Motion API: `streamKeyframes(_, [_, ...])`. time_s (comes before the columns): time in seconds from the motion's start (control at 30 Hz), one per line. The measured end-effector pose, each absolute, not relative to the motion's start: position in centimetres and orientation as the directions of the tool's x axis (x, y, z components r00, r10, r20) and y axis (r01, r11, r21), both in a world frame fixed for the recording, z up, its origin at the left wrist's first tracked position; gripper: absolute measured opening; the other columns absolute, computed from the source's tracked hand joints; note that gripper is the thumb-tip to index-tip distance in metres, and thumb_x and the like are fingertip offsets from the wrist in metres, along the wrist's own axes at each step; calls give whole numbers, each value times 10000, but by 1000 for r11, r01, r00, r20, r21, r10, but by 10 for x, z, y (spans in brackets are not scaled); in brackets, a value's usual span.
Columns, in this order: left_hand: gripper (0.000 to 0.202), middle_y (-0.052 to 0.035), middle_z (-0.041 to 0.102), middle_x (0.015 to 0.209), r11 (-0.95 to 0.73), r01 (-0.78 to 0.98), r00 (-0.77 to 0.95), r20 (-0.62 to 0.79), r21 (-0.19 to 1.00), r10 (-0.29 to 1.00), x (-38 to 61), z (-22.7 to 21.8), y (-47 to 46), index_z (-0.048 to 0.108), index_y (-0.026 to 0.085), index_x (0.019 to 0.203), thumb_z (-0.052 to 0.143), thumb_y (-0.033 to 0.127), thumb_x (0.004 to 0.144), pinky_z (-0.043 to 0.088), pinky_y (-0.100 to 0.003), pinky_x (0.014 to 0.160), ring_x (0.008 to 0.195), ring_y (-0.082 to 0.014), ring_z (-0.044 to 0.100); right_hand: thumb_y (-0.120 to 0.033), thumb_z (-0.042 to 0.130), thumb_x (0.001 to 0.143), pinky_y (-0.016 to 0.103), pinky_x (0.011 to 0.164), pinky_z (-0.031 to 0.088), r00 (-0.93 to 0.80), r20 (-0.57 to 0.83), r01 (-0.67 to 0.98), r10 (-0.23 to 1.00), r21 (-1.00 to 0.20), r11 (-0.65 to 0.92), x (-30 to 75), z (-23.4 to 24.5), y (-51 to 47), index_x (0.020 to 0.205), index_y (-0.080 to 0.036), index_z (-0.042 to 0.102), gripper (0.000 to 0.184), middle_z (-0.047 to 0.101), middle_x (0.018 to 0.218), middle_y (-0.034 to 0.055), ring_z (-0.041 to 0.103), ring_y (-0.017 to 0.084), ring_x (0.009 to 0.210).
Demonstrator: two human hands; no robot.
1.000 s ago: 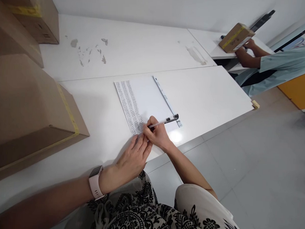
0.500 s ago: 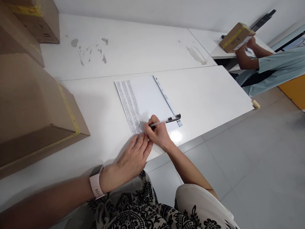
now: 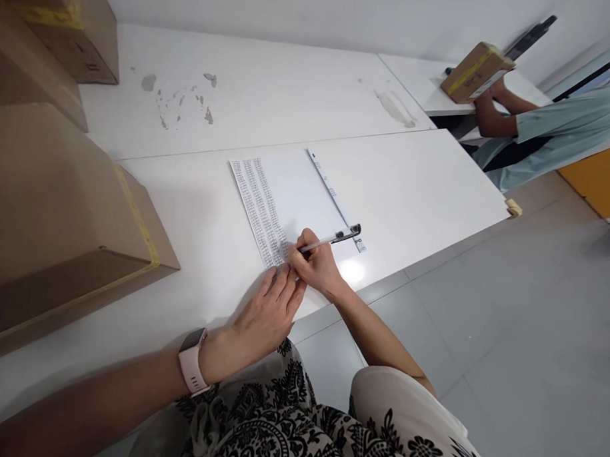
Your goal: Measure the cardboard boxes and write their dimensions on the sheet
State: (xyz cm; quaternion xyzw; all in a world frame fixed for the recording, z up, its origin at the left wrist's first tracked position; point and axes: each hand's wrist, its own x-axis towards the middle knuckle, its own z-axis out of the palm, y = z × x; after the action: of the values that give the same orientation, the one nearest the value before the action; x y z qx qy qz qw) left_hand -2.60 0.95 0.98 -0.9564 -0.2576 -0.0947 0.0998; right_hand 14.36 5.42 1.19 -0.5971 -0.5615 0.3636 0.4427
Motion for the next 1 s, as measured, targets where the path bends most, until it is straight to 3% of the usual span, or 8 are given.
streamKeyframes(1.0, [582,-252,610,1462,-846,508,854,228,-165,468,-27,12,10,527,0,1502,451,282,999,357,-525,1176,1379,-382,540,-247,643,869,267,500,307,138,103,386,985,-922,43,144,11,55,715,-241,430,263,411,608,-71,368,97,530])
